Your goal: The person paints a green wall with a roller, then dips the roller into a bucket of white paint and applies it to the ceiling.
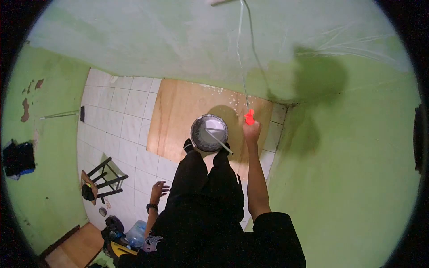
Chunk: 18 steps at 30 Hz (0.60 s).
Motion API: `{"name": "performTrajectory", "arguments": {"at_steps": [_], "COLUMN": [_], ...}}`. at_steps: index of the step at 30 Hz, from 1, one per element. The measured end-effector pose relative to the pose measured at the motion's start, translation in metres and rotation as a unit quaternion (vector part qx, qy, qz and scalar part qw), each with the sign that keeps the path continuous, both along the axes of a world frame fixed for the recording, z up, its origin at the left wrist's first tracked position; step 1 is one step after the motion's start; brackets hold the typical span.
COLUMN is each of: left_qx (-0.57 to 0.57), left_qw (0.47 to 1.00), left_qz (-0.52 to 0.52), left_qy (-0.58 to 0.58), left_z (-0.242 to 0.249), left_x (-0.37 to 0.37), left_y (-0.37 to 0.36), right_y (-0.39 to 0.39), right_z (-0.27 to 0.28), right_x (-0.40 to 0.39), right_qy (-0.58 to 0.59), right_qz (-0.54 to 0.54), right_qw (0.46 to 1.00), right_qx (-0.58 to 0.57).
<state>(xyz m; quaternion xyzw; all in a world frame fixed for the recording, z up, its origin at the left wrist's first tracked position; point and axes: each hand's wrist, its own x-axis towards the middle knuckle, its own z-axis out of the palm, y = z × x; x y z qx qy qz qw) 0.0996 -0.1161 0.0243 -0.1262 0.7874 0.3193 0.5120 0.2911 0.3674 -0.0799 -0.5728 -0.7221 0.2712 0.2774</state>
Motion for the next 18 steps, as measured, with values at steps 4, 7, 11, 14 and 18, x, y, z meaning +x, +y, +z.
{"name": "performTrajectory", "arguments": {"at_steps": [4,7,11,14,18], "left_qx": [0.018,0.020,0.012,0.021,0.008], "left_qw": [1.000,1.000,1.000,0.999,1.000], "left_qz": [-0.010,0.003,0.028,0.033,-0.010], "left_qy": [0.012,0.004,-0.002,-0.019,-0.024], "left_z": [0.006,0.004,0.001,0.000,-0.008], "left_x": [-0.003,-0.002,0.007,0.011,0.000], "left_y": [0.009,0.002,-0.021,-0.028,-0.012], "right_y": [-0.051,-0.073,-0.061,-0.033,0.008], "right_z": [-0.009,-0.035,-0.013,0.008,0.089], "right_x": [0.052,0.112,0.129,0.108,0.033], "right_qy": [-0.036,-0.082,-0.178,-0.183,-0.213], "right_qz": [-0.050,-0.117,-0.096,-0.083,-0.033], "right_qw": [0.995,0.973,0.979,0.977,0.975], "right_qx": [-0.080,-0.181,-0.012,-0.068,-0.045]}}
